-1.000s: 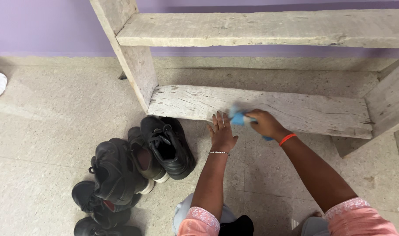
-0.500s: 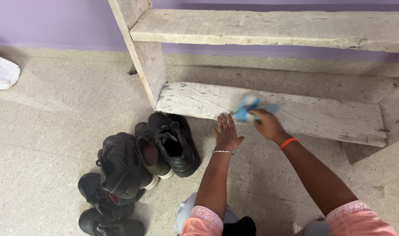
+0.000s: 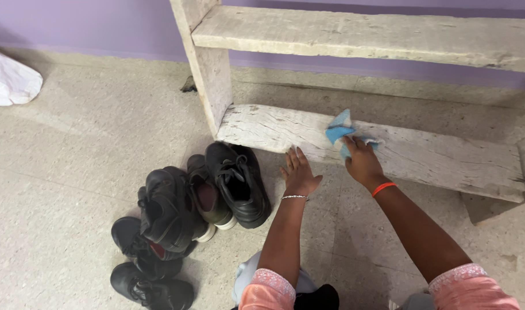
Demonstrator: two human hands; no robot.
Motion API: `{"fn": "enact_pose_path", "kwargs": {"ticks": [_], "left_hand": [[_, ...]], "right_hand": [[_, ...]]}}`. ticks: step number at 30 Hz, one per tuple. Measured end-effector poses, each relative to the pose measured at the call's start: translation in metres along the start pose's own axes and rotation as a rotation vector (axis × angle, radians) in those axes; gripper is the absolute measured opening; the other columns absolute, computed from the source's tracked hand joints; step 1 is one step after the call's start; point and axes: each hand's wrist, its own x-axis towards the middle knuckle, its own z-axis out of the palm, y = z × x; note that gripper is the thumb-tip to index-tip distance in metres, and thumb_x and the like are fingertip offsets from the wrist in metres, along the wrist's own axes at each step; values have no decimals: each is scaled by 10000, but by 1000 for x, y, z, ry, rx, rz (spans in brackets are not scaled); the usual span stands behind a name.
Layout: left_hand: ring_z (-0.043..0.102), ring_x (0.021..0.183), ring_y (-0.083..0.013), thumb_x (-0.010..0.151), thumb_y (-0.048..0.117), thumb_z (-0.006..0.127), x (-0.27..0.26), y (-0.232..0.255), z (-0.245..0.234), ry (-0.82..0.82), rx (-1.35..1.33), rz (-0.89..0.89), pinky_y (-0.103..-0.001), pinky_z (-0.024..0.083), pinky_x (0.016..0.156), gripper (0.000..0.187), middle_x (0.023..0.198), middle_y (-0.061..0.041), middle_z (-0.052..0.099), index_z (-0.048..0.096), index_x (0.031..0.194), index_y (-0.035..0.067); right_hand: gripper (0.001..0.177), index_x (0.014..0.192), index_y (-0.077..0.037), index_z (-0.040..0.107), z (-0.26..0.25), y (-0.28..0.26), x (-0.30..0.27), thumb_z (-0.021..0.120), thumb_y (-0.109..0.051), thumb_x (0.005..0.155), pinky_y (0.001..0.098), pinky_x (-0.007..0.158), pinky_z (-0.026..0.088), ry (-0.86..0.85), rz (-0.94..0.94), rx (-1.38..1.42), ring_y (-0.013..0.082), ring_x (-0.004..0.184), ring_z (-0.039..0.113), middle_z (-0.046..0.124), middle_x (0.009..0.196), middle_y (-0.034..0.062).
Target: The person wipes the bottom shelf of a wooden shoe rack with a blue cloth. They then move to the middle shelf and continue wiping the surface with the same cloth.
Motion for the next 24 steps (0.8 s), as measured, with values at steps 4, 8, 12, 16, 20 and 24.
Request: {"fn": "enact_pose_path", "kwargs": {"ticks": [4,8,12,16,20,24], "left_hand": [[-91,1595,-351,830,500,782,3,-12,-4,47,-118,-45,-638,76,1243,1278,1721,-185,-133,-114,1620,48],[-69,1598,-357,807,484,797,1,-24,-12,114,-188,-86,-642,132,1228,1298,1723,-184,-114,-118,1615,47],[-53,1597,-357,813,441,799,2,-37,-18,118,-283,-110,-648,128,1232,1295,1723,-182,-106,-147,1620,79],[-50,1598,-359,824,373,777,15,-55,-19,143,-441,-98,-646,144,1222,1256,1730,-172,-102,-155,1627,120],[20,1597,-391,830,326,758,37,-75,-3,209,-519,-77,-585,210,1231,1212,1728,-196,-17,-121,1632,100],[32,1568,-452,820,224,754,51,-78,13,233,-612,-22,-498,200,1270,1219,1710,-245,-14,-144,1629,66]], "right_hand": [[683,1480,-101,513,6,-18,3,612,62,824,447,1081,473,-14,-155,156,404,1285,573,568,1446,200],[644,1460,-109,527,6,-57,7,610,46,841,415,1091,464,-140,-265,449,354,1333,559,567,1464,184],[616,1491,-105,504,7,-81,14,598,27,897,416,1099,473,63,-304,466,375,1346,563,567,1474,196],[627,1506,-73,459,19,-77,29,633,-5,908,447,1061,479,151,-182,417,423,1306,553,553,1452,228],[685,1459,-19,467,50,-82,40,680,8,809,490,1041,464,210,-192,306,472,1249,545,558,1408,258],[678,1453,-113,547,69,-108,48,616,76,806,441,1083,486,84,-208,384,403,1301,585,605,1436,197]]}}
